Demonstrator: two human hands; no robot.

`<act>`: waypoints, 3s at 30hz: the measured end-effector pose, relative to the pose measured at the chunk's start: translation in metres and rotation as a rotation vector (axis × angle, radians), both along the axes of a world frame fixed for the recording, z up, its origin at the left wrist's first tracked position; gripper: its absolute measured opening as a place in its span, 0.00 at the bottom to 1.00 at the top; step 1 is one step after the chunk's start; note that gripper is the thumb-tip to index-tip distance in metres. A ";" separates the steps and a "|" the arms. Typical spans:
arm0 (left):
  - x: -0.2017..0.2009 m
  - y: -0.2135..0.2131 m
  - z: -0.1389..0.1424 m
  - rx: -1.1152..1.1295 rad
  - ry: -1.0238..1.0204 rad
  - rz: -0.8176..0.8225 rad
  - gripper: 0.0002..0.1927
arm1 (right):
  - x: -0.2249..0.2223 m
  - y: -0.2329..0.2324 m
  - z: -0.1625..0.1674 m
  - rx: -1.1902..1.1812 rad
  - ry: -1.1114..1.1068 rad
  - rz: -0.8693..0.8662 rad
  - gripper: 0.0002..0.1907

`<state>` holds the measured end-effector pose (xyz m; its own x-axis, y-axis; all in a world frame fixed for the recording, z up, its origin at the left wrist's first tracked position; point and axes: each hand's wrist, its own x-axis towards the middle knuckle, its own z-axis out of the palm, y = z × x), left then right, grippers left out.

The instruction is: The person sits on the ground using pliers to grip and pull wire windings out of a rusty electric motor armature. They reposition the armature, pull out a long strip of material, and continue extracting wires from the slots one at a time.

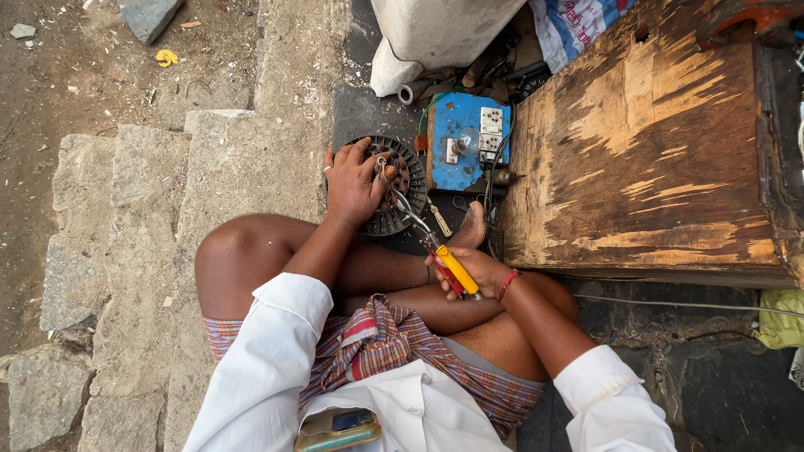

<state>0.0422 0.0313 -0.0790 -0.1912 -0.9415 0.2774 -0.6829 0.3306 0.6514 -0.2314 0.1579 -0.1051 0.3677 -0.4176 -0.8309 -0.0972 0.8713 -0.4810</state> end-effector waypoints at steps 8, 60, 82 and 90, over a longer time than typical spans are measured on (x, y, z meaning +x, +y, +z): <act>0.000 0.000 -0.003 -0.010 -0.005 -0.017 0.27 | -0.005 0.018 -0.025 -0.186 0.044 -0.160 0.18; 0.001 -0.002 -0.010 -0.050 0.063 0.018 0.25 | 0.014 -0.012 0.005 -1.529 1.221 0.544 0.24; 0.002 -0.002 -0.010 -0.033 0.100 0.028 0.27 | 0.012 -0.021 -0.015 -1.128 0.768 0.301 0.26; -0.002 0.000 -0.009 -0.074 0.222 0.107 0.21 | 0.036 -0.016 -0.039 -0.473 0.194 -0.193 0.18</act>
